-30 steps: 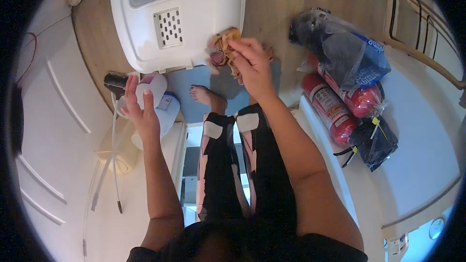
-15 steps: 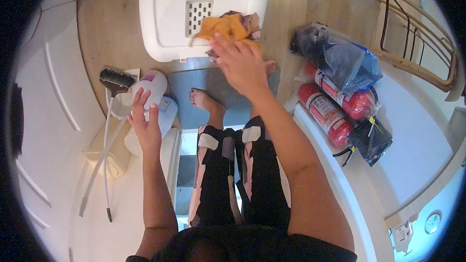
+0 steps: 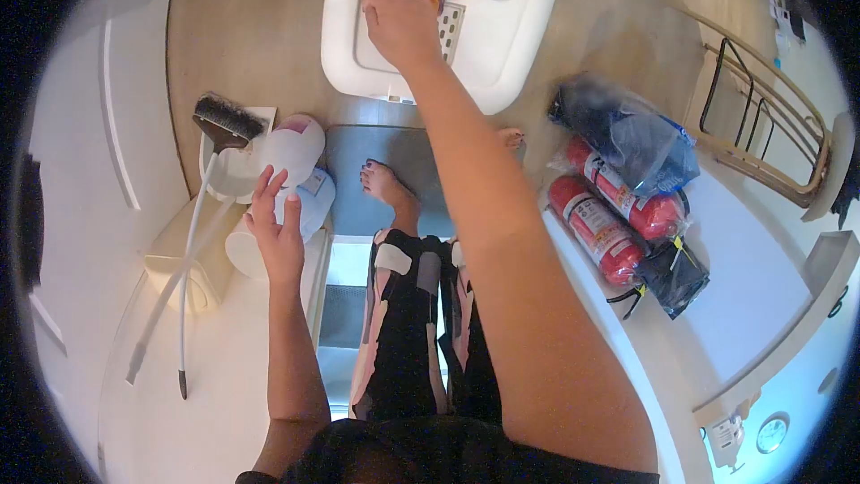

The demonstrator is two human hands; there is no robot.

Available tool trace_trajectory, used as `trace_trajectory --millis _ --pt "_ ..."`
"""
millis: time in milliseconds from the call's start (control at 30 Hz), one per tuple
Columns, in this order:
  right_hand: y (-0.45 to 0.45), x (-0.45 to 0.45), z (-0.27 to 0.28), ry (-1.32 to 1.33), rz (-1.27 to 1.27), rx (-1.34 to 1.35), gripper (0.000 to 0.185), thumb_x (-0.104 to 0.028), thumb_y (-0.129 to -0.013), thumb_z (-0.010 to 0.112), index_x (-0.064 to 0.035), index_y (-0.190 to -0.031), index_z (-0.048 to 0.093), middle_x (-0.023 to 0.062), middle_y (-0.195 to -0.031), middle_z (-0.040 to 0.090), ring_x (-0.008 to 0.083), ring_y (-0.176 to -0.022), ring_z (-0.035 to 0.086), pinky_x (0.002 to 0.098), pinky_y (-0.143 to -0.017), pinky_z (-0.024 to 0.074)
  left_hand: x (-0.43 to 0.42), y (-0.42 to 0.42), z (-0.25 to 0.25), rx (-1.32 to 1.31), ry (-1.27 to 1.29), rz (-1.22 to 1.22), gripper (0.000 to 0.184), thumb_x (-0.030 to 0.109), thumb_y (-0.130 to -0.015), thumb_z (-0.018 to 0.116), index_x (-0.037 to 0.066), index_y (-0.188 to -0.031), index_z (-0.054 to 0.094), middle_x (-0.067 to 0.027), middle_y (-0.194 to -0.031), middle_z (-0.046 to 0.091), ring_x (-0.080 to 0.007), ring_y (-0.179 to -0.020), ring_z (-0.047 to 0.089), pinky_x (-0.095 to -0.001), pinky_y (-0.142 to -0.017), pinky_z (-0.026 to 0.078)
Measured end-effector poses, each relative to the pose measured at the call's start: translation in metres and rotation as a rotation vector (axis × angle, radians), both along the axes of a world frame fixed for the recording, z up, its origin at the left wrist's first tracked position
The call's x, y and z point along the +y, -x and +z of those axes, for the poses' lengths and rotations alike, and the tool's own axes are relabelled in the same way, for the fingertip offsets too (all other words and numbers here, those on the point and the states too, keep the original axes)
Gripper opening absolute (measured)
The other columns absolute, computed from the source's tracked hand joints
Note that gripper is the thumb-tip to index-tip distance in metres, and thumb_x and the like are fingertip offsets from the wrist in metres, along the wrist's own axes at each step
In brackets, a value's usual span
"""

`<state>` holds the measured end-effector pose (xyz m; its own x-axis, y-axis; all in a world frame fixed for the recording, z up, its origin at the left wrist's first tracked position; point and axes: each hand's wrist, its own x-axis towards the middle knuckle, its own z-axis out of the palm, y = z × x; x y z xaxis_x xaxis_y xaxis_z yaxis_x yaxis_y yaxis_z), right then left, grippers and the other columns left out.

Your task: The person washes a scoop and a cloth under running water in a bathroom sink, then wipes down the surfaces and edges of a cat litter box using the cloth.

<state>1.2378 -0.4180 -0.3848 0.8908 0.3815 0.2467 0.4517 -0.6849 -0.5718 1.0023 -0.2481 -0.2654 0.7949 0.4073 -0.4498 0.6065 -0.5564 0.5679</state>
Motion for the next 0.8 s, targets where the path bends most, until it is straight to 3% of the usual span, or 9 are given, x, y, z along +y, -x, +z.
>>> trace_trajectory --millis 100,167,267,367,467,567,800 --pt "0.021 -0.001 0.008 0.023 -0.050 0.087 0.038 -0.007 -0.079 0.056 -0.0136 -0.116 0.060 -0.0017 -0.125 0.056 0.0253 -0.093 0.058 0.0353 -0.080 0.0463 0.005 0.003 0.000 0.022 -0.012 0.012 0.033 0.028 -0.088 0.054 0.015 -0.118 0.058 -0.0033 -0.137 0.043 -0.0242 -0.129 0.037 -0.0589 -0.106 -0.001" --pt "0.053 -0.015 0.015 0.076 0.102 0.138 0.037 -0.006 -0.077 0.056 -0.0134 -0.113 0.061 -0.0018 -0.124 0.056 0.0259 -0.082 0.055 0.0364 -0.077 0.0460 0.005 0.001 0.005 0.023 -0.022 0.014 0.032 0.027 -0.088 0.054 0.015 -0.118 0.058 -0.0031 -0.137 0.043 -0.0241 -0.128 0.037 -0.0588 -0.106 -0.001" --pt "0.093 -0.030 0.048 0.171 0.175 0.142 0.037 -0.007 -0.075 0.056 -0.0123 -0.112 0.061 0.0007 -0.120 0.058 0.0249 -0.080 0.052 0.0360 -0.077 0.0451 0.006 -0.003 0.009 0.036 -0.033 0.011 0.032 0.026 -0.088 0.053 0.015 -0.118 0.057 -0.0027 -0.138 0.043 -0.0240 -0.128 0.037 -0.0586 -0.106 -0.001" --pt "0.099 -0.054 0.060 0.329 0.086 0.144 0.040 -0.009 -0.074 0.057 -0.0106 -0.113 0.059 0.0025 -0.111 0.059 0.0227 -0.085 0.052 0.0350 -0.078 0.0440 0.006 -0.009 0.015 0.041 -0.034 0.000 0.033 0.026 -0.088 0.053 0.015 -0.119 0.057 -0.0026 -0.137 0.043 -0.0242 -0.129 0.037 -0.0584 -0.106 0.000" --pt "0.108 -0.090 0.068 0.558 -0.075 0.307 0.042 -0.006 -0.076 0.055 -0.0105 -0.118 0.056 0.0017 -0.114 0.059 0.0223 -0.092 0.053 0.0352 -0.084 0.0412 0.004 -0.015 0.019 0.032 -0.035 0.004 0.033 0.027 -0.088 0.053 0.016 -0.120 0.056 -0.0028 -0.137 0.043 -0.0243 -0.129 0.036 -0.0587 -0.106 0.001" --pt "0.107 -0.122 0.078 0.693 -0.142 0.276 0.045 -0.008 -0.077 0.054 -0.0118 -0.121 0.054 0.0015 -0.113 0.059 0.0217 -0.092 0.053 0.0344 -0.084 0.0413 0.002 -0.018 0.020 0.031 -0.035 0.011 0.034 0.028 -0.088 0.052 0.016 -0.120 0.056 -0.0029 -0.138 0.042 -0.0241 -0.130 0.035 -0.0588 -0.106 0.001" --pt "0.048 -0.135 0.039 0.722 -0.229 0.072 0.048 -0.011 -0.077 0.055 -0.0149 -0.126 0.054 0.0001 -0.127 0.054 0.0214 -0.090 0.054 0.0328 -0.076 0.0413 -0.009 -0.033 0.019 0.086 -0.083 0.029 0.034 0.028 -0.090 0.051 0.017 -0.122 0.055 -0.0025 -0.138 0.042 -0.0224 -0.130 0.035 -0.0544 -0.107 0.003"
